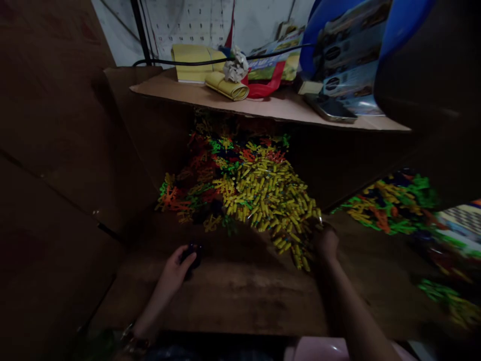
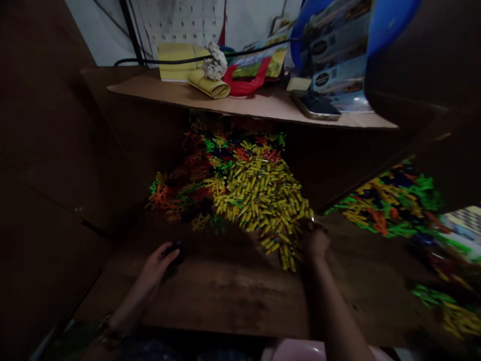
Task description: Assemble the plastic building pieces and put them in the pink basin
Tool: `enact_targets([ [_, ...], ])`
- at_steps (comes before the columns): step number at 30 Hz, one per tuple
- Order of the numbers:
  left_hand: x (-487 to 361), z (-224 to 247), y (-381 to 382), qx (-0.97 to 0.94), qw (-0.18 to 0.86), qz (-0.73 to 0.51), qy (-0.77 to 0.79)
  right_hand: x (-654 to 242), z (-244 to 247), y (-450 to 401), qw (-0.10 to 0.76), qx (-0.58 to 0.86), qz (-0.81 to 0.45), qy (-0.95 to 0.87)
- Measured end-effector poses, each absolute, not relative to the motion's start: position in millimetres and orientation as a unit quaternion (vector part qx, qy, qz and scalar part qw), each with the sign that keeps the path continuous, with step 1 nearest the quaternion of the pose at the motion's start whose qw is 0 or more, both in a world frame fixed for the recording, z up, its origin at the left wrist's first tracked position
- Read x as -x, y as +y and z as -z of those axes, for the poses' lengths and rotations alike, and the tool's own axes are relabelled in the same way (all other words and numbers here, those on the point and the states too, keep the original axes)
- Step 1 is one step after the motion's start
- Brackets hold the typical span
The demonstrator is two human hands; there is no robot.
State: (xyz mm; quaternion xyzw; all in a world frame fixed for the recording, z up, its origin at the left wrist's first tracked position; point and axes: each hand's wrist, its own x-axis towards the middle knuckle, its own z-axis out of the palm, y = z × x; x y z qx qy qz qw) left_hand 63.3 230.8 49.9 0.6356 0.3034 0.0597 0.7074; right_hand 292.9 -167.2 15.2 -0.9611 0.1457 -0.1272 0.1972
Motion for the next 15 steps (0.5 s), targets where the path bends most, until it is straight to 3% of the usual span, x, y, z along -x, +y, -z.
enact_targets([
  [6, -52.7, -34.6, 242.7, -0.78, 0.573, -0.059, 0.246, -281.2, -28.5, -157.8, 0.357, 0.907, 0.152, 0.164],
  [12, -58.6, -41.4, 236.3, -0.985, 0.122, -0.101, 0.062, -241.9, -49.9, -140.3, 0.545, 0.818, 0.148, 0.11],
  [15, -78.9, -56.9, 208.8, -0.99, 0.014, -0.139, 0.032, -203.5, -48.0, -119.7, 0.597, 0.789, 0.121, 0.079],
])
